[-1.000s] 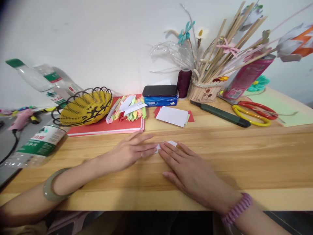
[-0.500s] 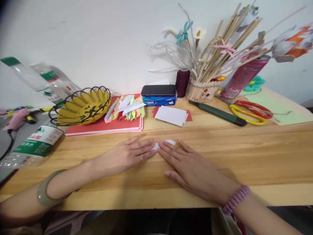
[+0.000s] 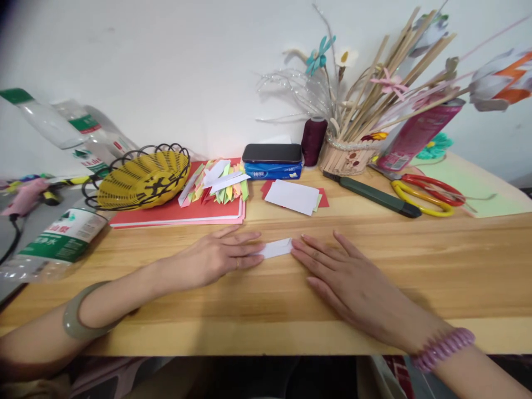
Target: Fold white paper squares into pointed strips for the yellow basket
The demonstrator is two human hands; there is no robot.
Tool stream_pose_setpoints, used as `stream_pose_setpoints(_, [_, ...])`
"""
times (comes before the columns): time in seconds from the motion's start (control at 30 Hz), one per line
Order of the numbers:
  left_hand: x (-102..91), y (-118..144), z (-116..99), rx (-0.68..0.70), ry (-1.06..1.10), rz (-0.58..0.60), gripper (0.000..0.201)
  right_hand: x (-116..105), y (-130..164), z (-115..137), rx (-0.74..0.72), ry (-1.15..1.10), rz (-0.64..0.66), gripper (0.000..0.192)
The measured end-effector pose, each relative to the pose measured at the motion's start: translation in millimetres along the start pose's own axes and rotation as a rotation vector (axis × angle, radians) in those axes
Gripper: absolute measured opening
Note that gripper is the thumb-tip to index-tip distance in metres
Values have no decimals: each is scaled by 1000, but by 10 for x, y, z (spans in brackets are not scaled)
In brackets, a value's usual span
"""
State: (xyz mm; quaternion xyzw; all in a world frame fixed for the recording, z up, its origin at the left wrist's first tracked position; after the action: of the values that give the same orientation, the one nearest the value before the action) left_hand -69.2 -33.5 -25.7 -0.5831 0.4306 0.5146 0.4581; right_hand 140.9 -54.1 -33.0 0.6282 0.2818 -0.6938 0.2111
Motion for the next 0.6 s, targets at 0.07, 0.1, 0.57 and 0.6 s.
stream_pose_setpoints(0.07, [5, -15, -3, 9, -18, -36, 34, -42, -30, 9, -5, 25, -44, 45])
stream_pose_setpoints(0.1, [6, -23, -9, 18, -37, -67, 33, -70, -57, 26, -6, 37, -82, 41])
stream_pose_setpoints(0.57, [-60, -183, -148, -65, -232, -355, 26, -134, -370, 326, -167, -5, -95, 27])
stream_pose_setpoints(0.6, [-54, -207, -139, -95, -224, -348, 27, -127, -384, 312, -141, -26, -79, 25])
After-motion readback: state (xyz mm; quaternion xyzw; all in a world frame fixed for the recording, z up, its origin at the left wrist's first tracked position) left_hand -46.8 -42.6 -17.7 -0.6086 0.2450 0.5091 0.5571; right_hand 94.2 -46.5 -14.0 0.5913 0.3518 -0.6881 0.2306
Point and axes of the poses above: each hand's wrist, its own y-axis away from the middle knuckle, its own x-axis out of the palm, z = x × y, the point moved 5 cm from there along -y, towards the middle knuckle, and after that the axes turned 9 degrees about x, right-handed, at the moved point
